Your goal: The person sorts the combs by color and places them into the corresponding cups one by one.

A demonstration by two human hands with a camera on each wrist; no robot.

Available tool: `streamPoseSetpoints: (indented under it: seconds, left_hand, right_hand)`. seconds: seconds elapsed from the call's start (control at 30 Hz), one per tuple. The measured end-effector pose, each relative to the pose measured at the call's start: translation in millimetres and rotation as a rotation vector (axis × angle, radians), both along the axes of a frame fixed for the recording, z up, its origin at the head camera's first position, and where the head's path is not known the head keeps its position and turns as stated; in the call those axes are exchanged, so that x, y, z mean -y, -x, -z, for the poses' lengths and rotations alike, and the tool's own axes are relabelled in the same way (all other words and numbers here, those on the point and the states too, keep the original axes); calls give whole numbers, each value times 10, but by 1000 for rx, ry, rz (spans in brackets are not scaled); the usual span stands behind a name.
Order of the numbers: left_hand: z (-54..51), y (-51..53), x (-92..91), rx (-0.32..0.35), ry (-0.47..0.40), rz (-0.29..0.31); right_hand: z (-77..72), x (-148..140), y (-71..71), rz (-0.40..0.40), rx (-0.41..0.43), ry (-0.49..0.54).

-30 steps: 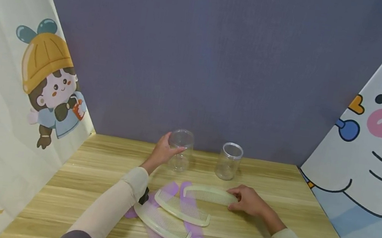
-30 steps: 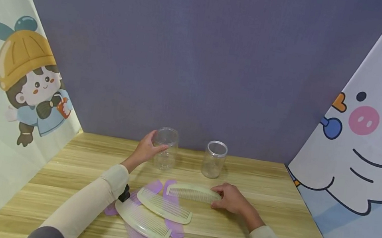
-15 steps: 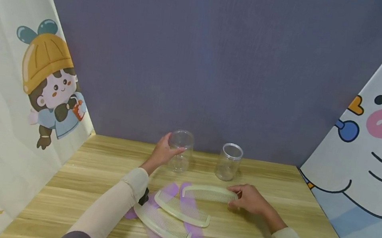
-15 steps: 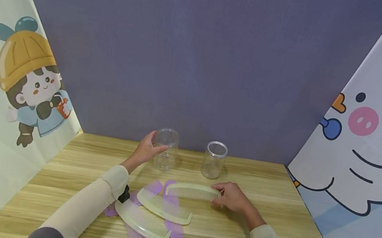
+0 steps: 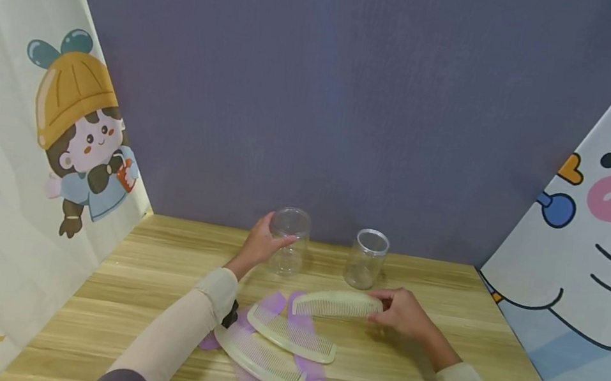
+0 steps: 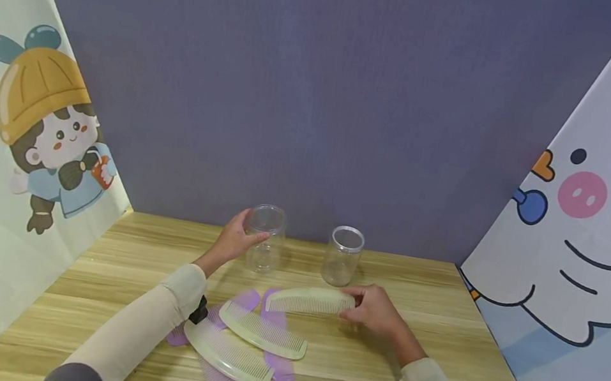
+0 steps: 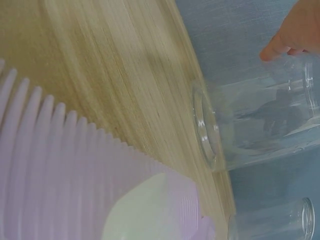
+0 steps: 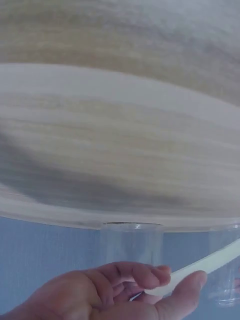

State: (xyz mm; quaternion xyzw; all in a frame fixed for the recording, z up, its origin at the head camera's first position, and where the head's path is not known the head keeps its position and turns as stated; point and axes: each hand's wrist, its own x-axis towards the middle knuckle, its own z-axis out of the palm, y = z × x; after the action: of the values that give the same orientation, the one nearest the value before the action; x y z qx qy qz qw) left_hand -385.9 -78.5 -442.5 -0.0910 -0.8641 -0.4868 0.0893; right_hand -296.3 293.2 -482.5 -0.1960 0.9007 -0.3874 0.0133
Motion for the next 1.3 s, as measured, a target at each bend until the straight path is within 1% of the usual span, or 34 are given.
streamPoseSetpoints:
  seconds: [0.1, 0.27, 0.33, 0.4, 0.53, 0.7, 0.87, 0.97, 1.13, 1.3]
  left_hand:
    - [-5, 4, -1, 3, 5, 0]
    - [-18, 3, 0, 2, 11, 1]
    - [-23, -2, 1, -2, 8, 3]
    - [-20, -1, 2, -1, 2, 3]
    - [-13, -2, 5, 3, -3, 7]
    - [-12, -7, 7, 1, -5, 10]
    - [-8, -5, 7, 7, -7, 9]
    - [-4, -3, 10, 9, -8, 10]
    - [7, 3, 14, 7, -6, 12]
    - [16, 10, 11, 5, -6, 10]
  right_hand:
    - [-8, 2, 11, 22, 27, 34]
    - [-24, 2, 31, 47, 112, 150]
    - [-33, 2, 34, 54, 133, 198]
    - [-43, 4, 34, 65, 134, 223]
    - [-70, 8, 34, 100, 138, 251]
    - [-139, 23, 20, 127, 172, 282]
    - [-217, 14, 14, 157, 191, 265]
    - [-256, -10, 30, 147, 192, 281]
    - [-330, -43, 60, 117, 229, 358]
    - [-438, -46, 86, 110, 240, 363]
